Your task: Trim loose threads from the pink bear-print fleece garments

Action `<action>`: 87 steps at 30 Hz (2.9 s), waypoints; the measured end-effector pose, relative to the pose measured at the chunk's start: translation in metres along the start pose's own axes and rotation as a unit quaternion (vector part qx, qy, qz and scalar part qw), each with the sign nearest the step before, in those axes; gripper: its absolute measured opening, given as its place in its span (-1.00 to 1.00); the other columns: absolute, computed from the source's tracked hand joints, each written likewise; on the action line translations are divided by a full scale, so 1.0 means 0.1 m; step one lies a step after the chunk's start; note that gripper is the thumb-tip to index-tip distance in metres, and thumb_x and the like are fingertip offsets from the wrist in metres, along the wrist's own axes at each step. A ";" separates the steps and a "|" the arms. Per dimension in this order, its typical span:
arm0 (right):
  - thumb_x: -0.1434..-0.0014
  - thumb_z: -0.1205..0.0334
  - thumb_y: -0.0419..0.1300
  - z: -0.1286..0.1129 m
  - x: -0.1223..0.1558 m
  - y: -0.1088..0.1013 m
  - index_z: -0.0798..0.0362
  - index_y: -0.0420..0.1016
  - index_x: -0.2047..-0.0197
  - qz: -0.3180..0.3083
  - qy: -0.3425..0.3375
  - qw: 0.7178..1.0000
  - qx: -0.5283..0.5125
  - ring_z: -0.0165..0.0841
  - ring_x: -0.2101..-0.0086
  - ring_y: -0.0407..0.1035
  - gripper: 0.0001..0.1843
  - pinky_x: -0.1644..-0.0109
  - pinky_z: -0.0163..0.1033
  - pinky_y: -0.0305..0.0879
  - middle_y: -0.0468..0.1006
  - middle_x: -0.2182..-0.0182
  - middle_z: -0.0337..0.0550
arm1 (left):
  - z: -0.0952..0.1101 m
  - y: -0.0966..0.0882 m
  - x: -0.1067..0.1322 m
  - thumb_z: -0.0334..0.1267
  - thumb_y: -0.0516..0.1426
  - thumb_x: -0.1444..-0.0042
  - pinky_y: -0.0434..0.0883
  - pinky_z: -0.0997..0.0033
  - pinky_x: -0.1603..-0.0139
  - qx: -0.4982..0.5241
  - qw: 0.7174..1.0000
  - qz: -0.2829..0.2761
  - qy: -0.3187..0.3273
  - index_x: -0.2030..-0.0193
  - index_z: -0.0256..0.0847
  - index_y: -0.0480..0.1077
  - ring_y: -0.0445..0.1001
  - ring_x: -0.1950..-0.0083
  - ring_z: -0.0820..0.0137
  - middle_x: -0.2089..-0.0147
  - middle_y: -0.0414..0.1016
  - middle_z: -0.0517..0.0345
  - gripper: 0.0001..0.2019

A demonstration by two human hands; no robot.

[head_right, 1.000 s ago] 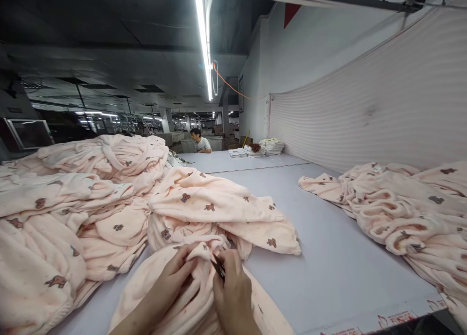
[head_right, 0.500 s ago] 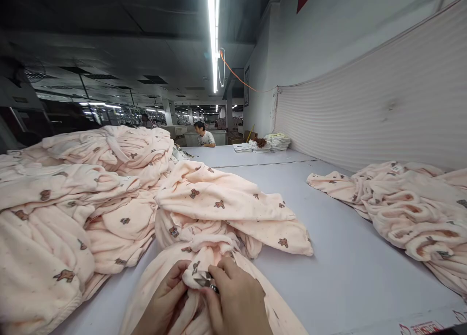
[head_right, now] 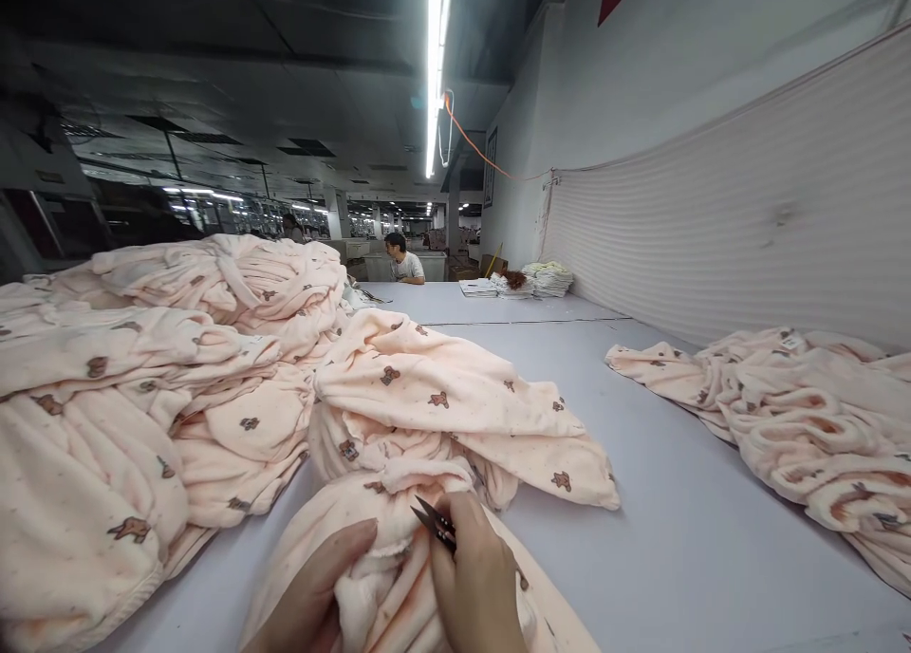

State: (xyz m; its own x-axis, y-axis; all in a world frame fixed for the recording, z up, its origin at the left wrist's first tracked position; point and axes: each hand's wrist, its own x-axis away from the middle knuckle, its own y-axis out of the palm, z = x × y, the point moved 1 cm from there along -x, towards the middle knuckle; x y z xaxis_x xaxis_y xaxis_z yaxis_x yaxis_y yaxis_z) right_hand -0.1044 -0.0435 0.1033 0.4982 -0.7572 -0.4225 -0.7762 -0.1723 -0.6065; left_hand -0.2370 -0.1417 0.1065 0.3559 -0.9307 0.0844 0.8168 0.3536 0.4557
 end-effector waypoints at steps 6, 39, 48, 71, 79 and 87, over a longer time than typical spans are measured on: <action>-0.15 0.19 0.13 -0.01 0.09 -0.12 -0.11 0.43 0.17 -0.056 -0.066 0.995 -0.042 -0.34 0.32 0.43 -0.85 0.31 -0.34 0.29 0.47 0.31 -0.24 | -0.03 0.09 0.02 -0.09 0.06 -0.10 0.39 -0.01 -0.06 0.184 0.973 -0.072 -0.117 0.01 -0.31 0.47 0.50 -0.01 -0.02 0.21 0.62 -0.09 -0.58; -0.26 0.21 0.03 -0.12 0.25 -0.17 -0.05 0.48 0.08 0.006 -0.123 0.988 0.091 -0.28 0.36 0.45 -0.76 0.29 -0.26 0.29 0.53 0.29 -0.13 | -0.11 0.03 0.01 -0.08 0.09 -0.22 0.44 0.14 0.04 0.016 0.999 0.013 -0.028 0.00 -0.24 0.39 0.49 0.06 0.27 0.00 0.48 0.04 -0.67; -0.20 -0.10 0.08 0.17 0.31 -0.39 0.03 0.41 0.28 0.054 0.147 0.949 -0.274 -0.32 0.37 0.34 -0.65 0.31 -0.32 0.26 0.44 0.40 -0.23 | 0.25 0.02 -0.18 0.02 0.14 -0.09 0.32 0.38 0.24 -0.195 0.966 0.027 0.170 0.08 -0.17 0.47 0.42 0.33 0.30 0.35 0.53 0.16 -0.63; -0.06 0.24 0.19 0.45 0.54 -0.18 0.05 0.47 0.36 0.096 0.168 0.954 -0.228 -0.29 0.33 0.36 -0.92 0.21 -0.27 0.29 0.45 0.41 -0.22 | 0.50 0.11 -0.29 -0.16 0.14 0.03 0.32 0.45 0.40 -0.188 0.975 -0.117 0.025 0.17 -0.16 0.46 0.40 0.45 0.38 0.41 0.48 0.20 -0.73; -0.14 0.30 0.07 0.11 0.31 -0.07 0.02 0.34 0.30 0.078 0.076 0.950 -0.294 -0.36 0.34 0.35 -0.95 0.26 -0.33 0.26 0.44 0.37 -0.24 | 0.11 0.42 -0.27 -0.21 0.10 -0.10 0.26 0.39 0.12 -0.492 0.855 -0.113 0.122 0.31 -0.16 0.47 0.41 0.16 0.21 0.29 0.50 0.15 -0.86; -0.07 0.27 0.16 0.21 0.42 -0.10 0.00 0.45 0.33 -0.003 0.065 0.979 -0.192 -0.32 0.33 0.36 -0.93 0.28 -0.31 0.23 0.46 0.37 -0.24 | 0.05 0.05 -0.18 -0.10 0.20 -0.05 0.31 0.31 0.02 -0.146 0.985 -0.086 -0.016 0.23 -0.16 0.48 0.43 0.05 0.21 0.14 0.51 0.14 -0.78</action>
State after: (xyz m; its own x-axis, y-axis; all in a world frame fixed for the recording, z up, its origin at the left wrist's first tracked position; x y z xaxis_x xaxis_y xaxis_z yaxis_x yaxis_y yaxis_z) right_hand -0.0675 -0.0605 0.0770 0.4699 -0.8248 -0.3145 -0.8736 -0.3835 -0.2997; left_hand -0.2415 -0.1237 0.1116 0.1902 -0.9800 0.0584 0.9612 0.1980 0.1922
